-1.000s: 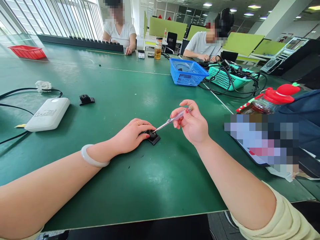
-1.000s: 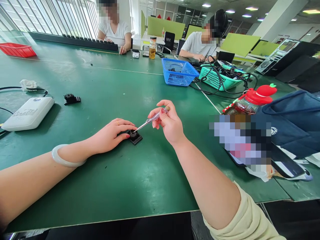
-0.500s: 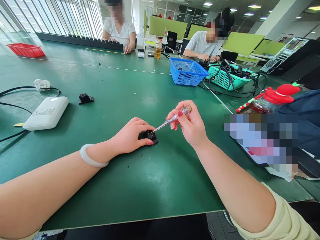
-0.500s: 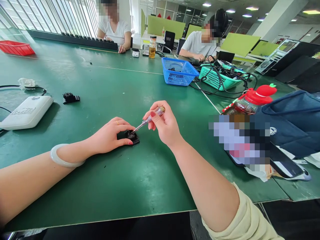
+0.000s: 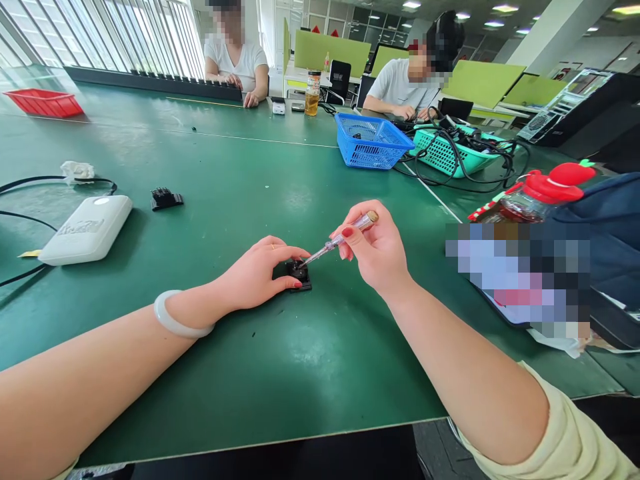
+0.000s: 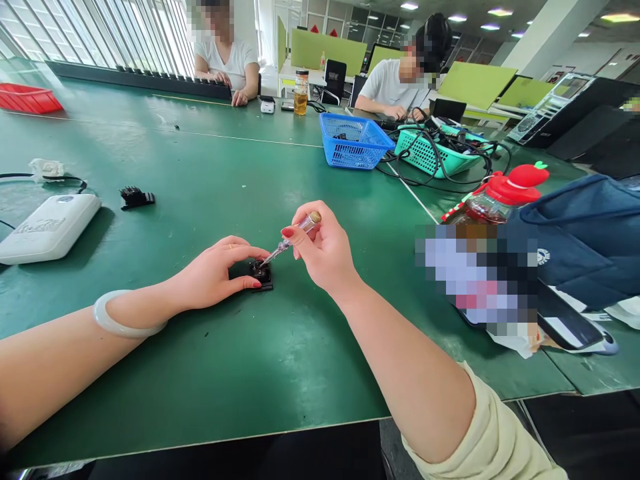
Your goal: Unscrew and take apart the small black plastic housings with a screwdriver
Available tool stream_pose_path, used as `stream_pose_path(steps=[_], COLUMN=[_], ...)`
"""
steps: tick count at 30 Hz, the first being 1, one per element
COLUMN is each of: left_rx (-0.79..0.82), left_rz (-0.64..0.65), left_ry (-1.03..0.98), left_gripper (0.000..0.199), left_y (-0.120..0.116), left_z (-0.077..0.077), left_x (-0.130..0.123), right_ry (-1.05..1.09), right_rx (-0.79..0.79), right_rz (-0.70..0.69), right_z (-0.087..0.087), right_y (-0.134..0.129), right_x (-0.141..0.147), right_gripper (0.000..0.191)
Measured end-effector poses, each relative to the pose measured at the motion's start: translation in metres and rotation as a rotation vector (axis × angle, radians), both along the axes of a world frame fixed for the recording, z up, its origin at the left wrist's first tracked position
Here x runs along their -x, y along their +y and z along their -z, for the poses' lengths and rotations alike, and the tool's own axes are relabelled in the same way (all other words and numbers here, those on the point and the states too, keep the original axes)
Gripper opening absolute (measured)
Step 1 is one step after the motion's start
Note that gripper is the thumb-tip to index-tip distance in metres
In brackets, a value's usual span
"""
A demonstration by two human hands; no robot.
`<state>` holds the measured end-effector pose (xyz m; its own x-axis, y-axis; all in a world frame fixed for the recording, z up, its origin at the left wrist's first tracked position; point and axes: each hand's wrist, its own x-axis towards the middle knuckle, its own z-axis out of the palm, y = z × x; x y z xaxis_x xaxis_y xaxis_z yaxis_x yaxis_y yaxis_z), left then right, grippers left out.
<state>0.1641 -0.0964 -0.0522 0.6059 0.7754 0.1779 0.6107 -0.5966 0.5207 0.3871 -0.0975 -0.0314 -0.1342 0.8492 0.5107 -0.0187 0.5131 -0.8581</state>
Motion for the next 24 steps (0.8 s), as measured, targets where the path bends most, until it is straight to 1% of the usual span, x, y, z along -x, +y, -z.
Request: stream_pose_path(steps=[4,7,10,15,21,24], left_rx=[-0.006,-0.014,-0.013,-0.01,-0.008,-0.006], left_rz=[0.001,0.002,0.005,0.007,-0.034,-0.038], left_ry=[0.002,0.0,0.001,0.003,0.026,0.022], left_gripper=[0.042,0.042,0.043,0.043,0.047,0.043], left_y=[-0.0002,-0.0003,-0.0001,0.0007,0.0017,0.0021], left_z=[0.001,0.0013,0.0014,0.002,0.0025,0.0021], left_x=[0.0002,0.0004,0.0006,0.0003,0.0004,0.0001], right_ry=[0.034,0.044,0.063,0.074,0.107,0.121], right_rx=[-0.051,-0.087,-0.106,-0.093,-0.06,-0.031], right_rz=[0.032,0.068,0.068,0.078,0.105,0.092], right_z=[0.0021,0.0029,0.0032,0.0032,0.0046,0.0055], right_y=[-0.0023,-0.0037,-0.0033,-0.0018,0.0001,0.0014], right_x=[-0.0015,-0.0022,-0.0021,-0.0013,-0.0009,-0.0014], right_gripper=[0.032,0.031,0.029,0.031,0.033,0.033])
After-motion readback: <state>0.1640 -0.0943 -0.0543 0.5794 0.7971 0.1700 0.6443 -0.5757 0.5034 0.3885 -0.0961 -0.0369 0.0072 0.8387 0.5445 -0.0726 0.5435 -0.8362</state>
